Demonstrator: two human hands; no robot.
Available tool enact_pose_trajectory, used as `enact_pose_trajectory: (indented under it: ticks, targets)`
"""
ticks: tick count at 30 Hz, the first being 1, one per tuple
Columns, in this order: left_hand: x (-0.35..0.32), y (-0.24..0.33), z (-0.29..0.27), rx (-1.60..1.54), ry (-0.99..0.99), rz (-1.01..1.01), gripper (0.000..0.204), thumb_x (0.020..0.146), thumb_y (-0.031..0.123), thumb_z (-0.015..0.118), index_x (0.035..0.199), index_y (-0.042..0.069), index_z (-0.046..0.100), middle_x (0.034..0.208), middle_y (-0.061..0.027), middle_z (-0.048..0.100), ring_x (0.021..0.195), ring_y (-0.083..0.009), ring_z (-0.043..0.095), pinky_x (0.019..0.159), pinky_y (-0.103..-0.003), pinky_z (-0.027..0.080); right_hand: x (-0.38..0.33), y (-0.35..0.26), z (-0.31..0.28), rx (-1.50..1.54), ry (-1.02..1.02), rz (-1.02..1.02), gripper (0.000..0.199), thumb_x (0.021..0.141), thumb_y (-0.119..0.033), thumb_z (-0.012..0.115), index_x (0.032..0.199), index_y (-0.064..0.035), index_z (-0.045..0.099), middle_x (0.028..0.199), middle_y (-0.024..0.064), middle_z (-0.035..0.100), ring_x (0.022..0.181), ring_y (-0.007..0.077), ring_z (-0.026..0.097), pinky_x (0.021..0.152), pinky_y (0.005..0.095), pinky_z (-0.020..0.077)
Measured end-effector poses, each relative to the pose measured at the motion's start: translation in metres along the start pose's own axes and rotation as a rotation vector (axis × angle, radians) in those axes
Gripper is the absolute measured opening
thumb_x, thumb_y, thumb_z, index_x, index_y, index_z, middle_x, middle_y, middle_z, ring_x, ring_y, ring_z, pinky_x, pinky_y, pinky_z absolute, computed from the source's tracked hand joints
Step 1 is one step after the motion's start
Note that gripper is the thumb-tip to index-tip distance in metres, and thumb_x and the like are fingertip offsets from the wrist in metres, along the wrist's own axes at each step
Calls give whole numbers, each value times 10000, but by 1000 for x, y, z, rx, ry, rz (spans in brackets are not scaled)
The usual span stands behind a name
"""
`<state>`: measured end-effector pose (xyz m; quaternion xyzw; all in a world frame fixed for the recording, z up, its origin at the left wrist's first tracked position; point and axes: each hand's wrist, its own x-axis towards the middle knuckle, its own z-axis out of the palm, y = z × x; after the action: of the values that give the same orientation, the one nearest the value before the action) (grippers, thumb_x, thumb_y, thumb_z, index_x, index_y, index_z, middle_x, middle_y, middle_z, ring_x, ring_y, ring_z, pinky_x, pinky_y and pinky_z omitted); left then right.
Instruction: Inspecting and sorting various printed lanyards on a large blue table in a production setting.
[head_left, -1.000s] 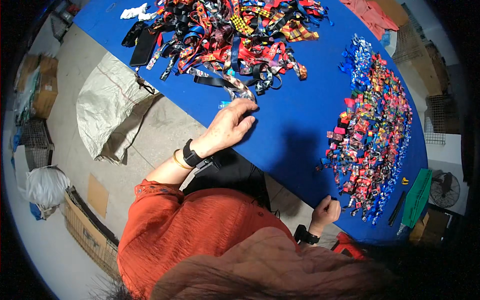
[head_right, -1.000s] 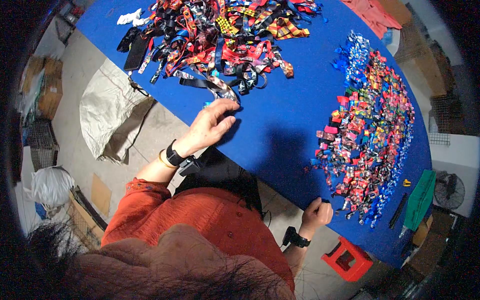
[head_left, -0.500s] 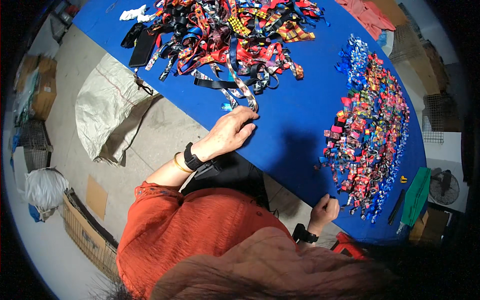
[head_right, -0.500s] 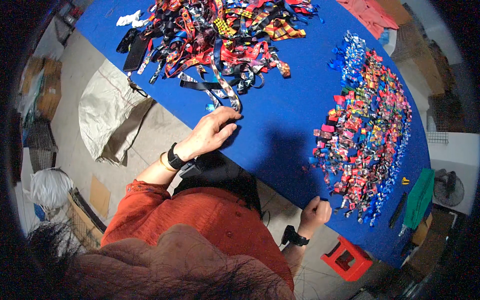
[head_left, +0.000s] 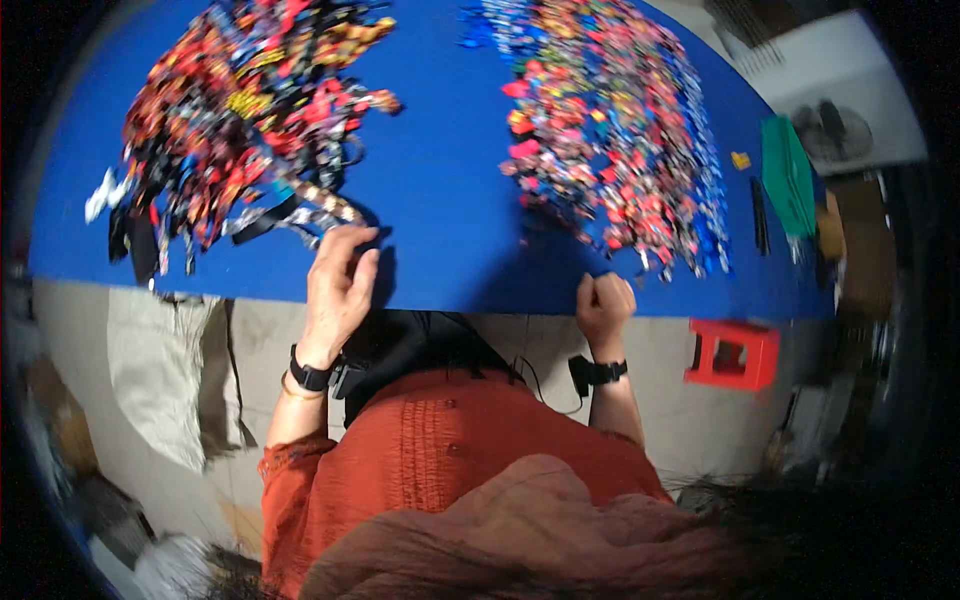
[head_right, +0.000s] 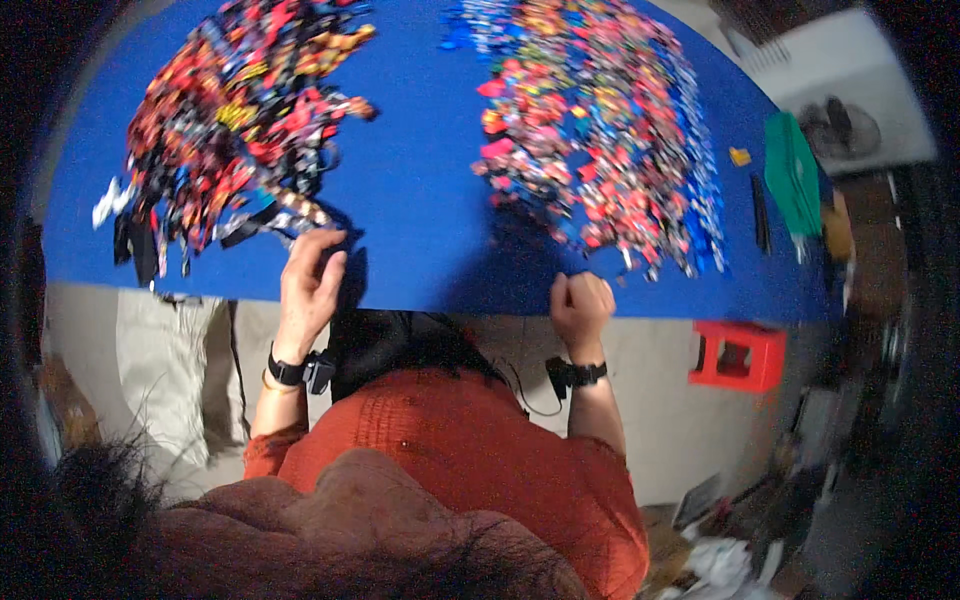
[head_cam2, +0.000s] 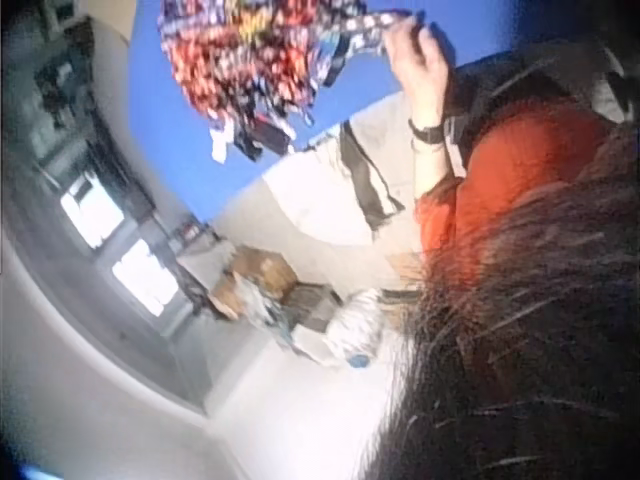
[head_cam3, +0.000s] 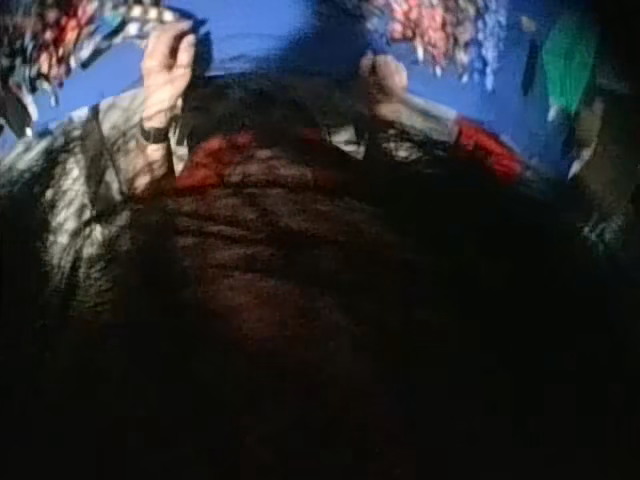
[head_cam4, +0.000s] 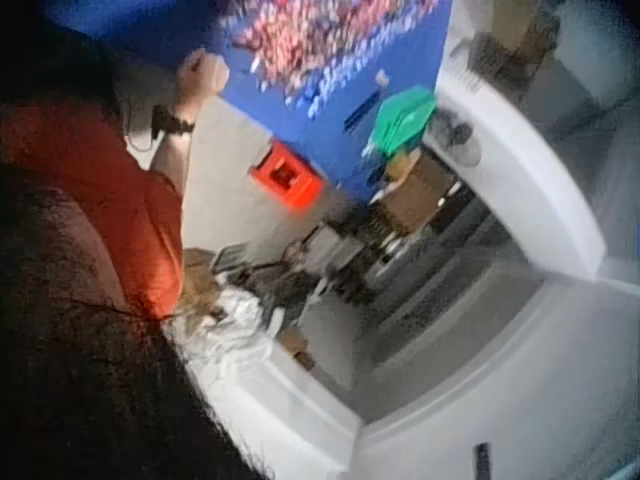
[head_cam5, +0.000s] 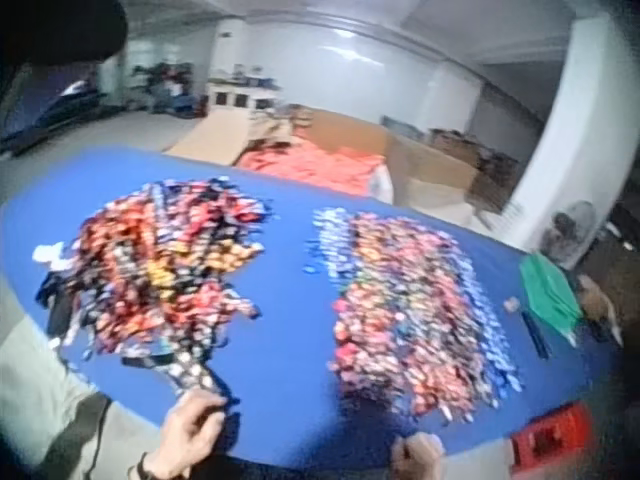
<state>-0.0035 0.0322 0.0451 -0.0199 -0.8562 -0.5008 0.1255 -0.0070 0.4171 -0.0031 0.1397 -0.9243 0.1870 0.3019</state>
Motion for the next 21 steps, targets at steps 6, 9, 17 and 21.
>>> enact_pose_trajectory:
  ticks: [6, 9, 17, 21]
  targets:
    - [1, -7, 8, 60, -70, 50, 217, 912, 58, 619, 1118, 8, 658, 1098, -162, 635, 1026, -303, 625, 909, -365, 492, 0, -2, -6, -37, 9, 10, 324, 786, -60, 710, 613, -98, 440, 593, 78, 418, 535, 288, 459, 524, 410, 335]
    - [0, -2, 13, 71, -103, 53, 215, 916, 64, 614, 1117, 1, 660, 1097, -167, 634, 1036, -303, 626, 916, -366, 489, 0, -3, -9, -24, 26, 8, 319, 791, -66, 711, 618, -98, 445, 592, 72, 423, 536, 289, 460, 523, 411, 337]
    - [-1, 15, 38, 58, -213, 96, 261, 923, 63, 621, 1174, -6, 629, 1105, -168, 626, 950, -286, 619, 856, -352, 500, 0, -2, -10, 22, 54, -2, 351, 790, -42, 708, 596, -99, 421, 574, 73, 413, 511, 284, 432, 508, 413, 316]
    - [-3, 19, 44, 131, -259, 152, 273, 923, 71, 610, 1186, -2, 619, 1112, -187, 633, 1010, -334, 624, 881, -378, 498, 0, -2, -8, 4, -8, 5, 299, 804, -100, 713, 627, -103, 472, 609, 74, 463, 561, 289, 502, 527, 418, 367]
